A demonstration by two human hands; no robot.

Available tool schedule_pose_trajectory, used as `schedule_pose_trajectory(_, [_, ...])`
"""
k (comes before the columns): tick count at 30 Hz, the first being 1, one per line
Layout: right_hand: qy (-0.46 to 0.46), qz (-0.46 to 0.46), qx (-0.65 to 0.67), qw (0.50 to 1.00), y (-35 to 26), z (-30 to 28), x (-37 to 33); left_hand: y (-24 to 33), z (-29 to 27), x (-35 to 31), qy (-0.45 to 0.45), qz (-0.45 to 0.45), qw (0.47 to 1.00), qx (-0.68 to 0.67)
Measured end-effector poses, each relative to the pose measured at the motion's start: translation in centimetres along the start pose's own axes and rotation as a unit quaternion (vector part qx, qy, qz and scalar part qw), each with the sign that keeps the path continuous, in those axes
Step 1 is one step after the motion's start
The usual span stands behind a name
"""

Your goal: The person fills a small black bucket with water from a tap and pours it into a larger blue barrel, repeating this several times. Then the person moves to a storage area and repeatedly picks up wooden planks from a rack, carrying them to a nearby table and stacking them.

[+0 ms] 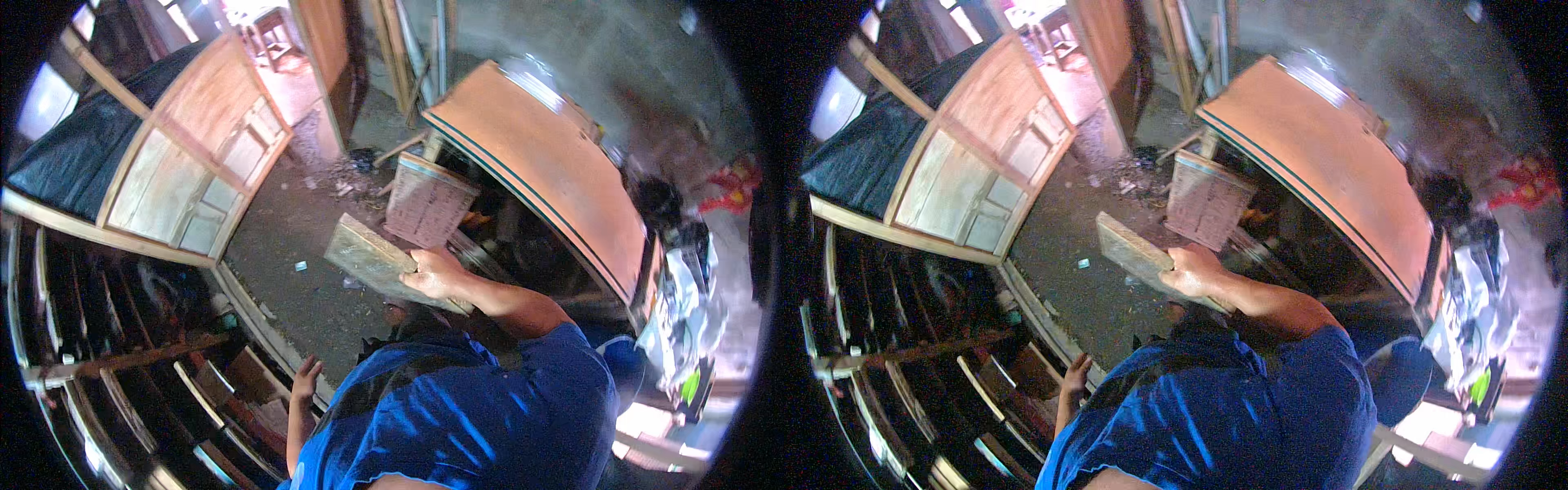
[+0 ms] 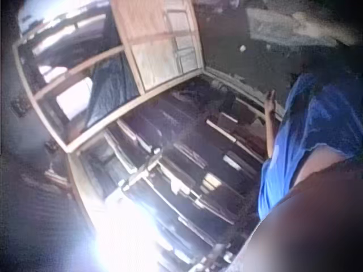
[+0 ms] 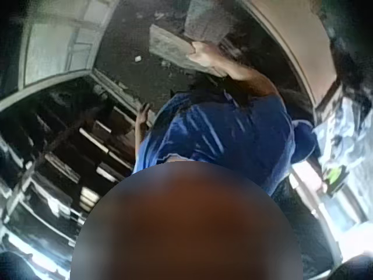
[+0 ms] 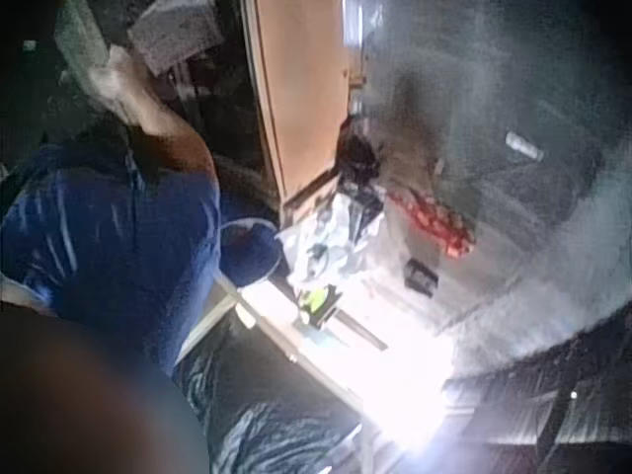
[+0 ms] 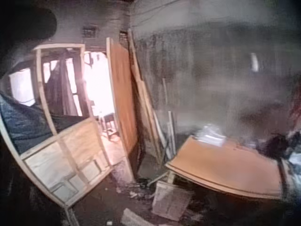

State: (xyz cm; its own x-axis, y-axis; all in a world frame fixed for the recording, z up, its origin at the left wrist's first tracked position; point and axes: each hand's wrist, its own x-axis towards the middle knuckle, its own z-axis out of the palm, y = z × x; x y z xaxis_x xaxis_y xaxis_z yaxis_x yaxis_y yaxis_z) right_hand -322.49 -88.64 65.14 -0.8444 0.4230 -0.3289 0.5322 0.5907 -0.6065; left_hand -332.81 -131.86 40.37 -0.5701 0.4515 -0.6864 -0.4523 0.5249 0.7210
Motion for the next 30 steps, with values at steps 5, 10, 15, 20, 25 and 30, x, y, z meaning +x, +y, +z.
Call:
schedule_pose_trajectory(5, [0.053, 0.076, -0.054, 0.994, 1.9, 3.4, -2.7, -11.0, -14.8, -6.1, 0.009, -0.054, 0.994, 0.09])
schedule_pose_trajectory(10, [0.108, 0.147, -0.049, 0.982, 8.3, 1.3, -9.6, -19.1, -16.7, -10.3, -0.101, -0.02, 0.956, 0.276])
schedule_pose_trajectory(15, [0.151, 0.213, -0.072, 0.963, 15.3, 0.2, -14.3, -18.8, -16.9, -9.7, -0.05, -0.198, 0.96, 0.194])
schedule_pose_trajectory(20, [0.147, 0.309, -0.102, 0.934, 21.6, 0.5, -17.7, -14.4, -15.2, -6.1, 0.041, -0.231, 0.961, -0.146])
schedule_pose_trajectory(25, [0.128, 0.38, -0.058, 0.914, 28.3, 1.1, -20.7, -9.9, -12.7, -5.6, -0.012, -0.119, 0.989, 0.085])
schedule_pose_trajectory(30, [0.149, 0.433, -0.061, 0.887, 34.4, 2.7, -22.0, -6.1, -11.4, -4.1, -0.076, -0.046, 0.97, 0.225])
